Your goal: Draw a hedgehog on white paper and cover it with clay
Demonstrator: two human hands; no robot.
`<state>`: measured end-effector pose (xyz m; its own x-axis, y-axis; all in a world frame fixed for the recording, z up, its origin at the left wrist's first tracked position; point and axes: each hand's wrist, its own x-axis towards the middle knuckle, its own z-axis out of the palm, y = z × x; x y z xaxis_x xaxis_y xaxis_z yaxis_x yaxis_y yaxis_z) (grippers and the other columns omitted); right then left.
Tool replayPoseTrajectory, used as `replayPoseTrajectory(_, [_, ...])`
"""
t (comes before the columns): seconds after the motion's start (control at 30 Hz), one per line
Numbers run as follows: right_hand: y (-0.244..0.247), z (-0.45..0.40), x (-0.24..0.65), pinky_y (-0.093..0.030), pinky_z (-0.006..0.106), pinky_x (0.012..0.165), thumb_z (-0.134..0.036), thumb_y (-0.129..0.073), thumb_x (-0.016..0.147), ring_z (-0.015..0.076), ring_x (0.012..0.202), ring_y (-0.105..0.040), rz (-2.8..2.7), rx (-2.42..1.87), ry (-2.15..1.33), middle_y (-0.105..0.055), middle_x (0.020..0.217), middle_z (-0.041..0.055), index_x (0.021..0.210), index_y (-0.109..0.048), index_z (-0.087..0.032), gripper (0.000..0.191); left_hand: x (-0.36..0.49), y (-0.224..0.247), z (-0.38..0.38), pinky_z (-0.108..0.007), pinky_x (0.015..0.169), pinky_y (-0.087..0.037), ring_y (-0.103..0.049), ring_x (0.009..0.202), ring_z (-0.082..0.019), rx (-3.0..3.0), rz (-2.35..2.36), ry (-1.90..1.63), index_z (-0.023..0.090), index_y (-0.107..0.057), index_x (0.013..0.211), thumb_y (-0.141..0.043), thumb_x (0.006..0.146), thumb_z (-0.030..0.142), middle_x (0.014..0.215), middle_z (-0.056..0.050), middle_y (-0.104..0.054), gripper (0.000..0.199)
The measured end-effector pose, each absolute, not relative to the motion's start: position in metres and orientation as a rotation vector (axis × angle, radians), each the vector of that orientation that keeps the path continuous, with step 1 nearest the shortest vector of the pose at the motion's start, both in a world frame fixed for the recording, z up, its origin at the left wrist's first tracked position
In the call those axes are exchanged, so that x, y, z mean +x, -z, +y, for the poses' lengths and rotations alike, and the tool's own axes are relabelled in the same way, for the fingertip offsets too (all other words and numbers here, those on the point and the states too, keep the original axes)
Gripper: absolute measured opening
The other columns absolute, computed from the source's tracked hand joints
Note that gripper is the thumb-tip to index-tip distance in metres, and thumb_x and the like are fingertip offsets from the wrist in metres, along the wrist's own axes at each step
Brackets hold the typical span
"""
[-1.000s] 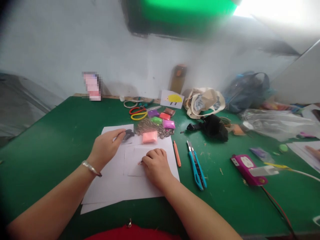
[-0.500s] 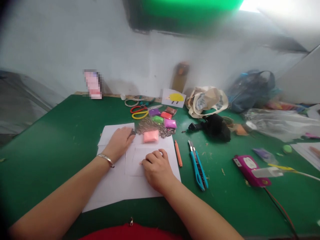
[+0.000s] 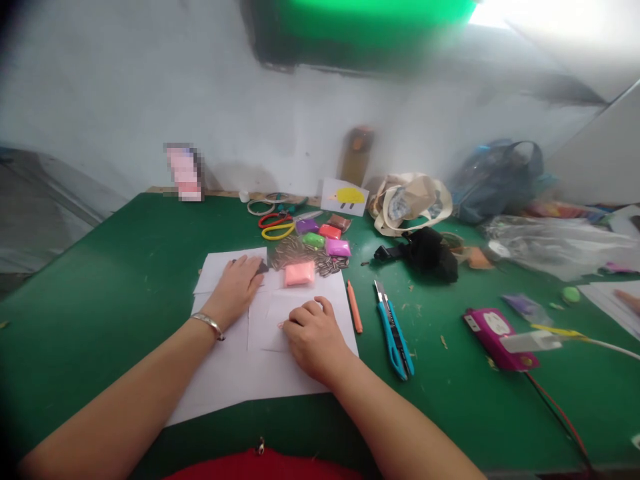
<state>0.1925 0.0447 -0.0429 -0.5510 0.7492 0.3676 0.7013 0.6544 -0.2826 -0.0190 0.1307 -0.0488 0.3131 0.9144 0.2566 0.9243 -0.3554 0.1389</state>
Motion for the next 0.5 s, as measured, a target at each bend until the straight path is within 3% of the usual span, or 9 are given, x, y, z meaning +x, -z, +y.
replayPoseTrajectory(0.2, [0.041, 0.048, 0.197, -0.03, 0.043, 0.097, -0.015, -0.051, 0.088, 0.0175, 0.084, -0.054, -2.366, -1.079, -0.274, -0.068, 0.087, 0.0029, 0.091, -0.067, -0.023, 0.019, -0.018, 0.049, 0.13, -0.051, 0.103, -0.028, -0.043, 0.123, -0.032, -2.524, -1.777, 0.396, 0.012, -0.049, 0.127, -0.038, 0.093, 0.028, 0.13, -0.016, -0.054, 0.04])
replayPoseTrajectory(0.33, [0.04, 0.055, 0.209, -0.042, 0.034, 0.085, -0.017, -0.05, 0.089, 0.0168, 0.086, -0.059, -2.05, -1.121, -0.471, -0.069, 0.09, 0.0039, 0.096, -0.067, -0.022, 0.019, -0.019, 0.051, 0.13, -0.052, 0.104, -0.027, -0.04, 0.125, -0.033, -2.535, -1.76, 0.411, 0.012, -0.044, 0.133, -0.036, 0.094, 0.032, 0.133, -0.015, -0.052, 0.045])
replayPoseTrajectory(0.5, [0.04, 0.058, 0.215, -0.042, 0.036, 0.081, -0.011, -0.048, 0.084, 0.0192, 0.086, -0.058, -2.101, -1.103, -0.448, -0.069, 0.089, 0.0046, 0.094, -0.069, -0.021, 0.025, -0.02, 0.053, 0.128, -0.054, 0.105, -0.027, -0.033, 0.131, -0.034, -2.513, -1.753, 0.469, 0.013, -0.037, 0.14, -0.034, 0.095, 0.032, 0.139, -0.017, -0.044, 0.049])
